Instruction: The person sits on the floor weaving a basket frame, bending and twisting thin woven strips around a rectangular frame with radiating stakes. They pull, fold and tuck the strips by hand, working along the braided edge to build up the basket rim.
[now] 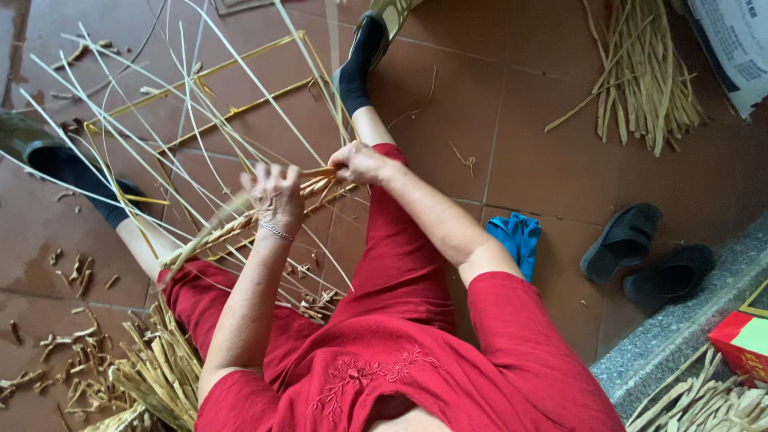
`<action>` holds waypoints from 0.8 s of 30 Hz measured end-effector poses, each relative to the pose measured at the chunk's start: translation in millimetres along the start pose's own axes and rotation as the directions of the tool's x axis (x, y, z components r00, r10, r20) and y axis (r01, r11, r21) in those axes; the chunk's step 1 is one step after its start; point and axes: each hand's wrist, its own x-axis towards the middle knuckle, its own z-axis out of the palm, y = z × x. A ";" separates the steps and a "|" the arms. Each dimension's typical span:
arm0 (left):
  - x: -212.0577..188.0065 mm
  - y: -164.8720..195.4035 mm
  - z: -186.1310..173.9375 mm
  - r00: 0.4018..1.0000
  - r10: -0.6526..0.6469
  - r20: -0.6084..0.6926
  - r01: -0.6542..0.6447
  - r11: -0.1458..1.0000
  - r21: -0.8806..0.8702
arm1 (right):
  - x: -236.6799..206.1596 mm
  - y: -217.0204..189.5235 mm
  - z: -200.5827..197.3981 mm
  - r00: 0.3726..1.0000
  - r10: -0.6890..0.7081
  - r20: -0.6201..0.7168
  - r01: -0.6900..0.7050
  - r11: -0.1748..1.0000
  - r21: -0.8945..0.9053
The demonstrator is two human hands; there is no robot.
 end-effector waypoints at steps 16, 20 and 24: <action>58.6 13.0 82.2 0.838 -0.373 0.399 0.508 0.801 -0.317 | -5.4 -17.1 -1.6 0.983 0.107 -0.149 -0.090 0.989 0.118; 54.6 15.9 88.7 0.852 -0.511 0.114 0.329 0.354 -0.875 | -2.6 -10.0 4.2 0.981 0.128 -0.145 -0.101 0.979 0.179; 35.1 9.3 77.3 0.633 -0.598 0.492 0.318 -0.379 -0.869 | 12.1 0.4 8.0 0.930 -0.295 -0.219 0.323 0.941 0.101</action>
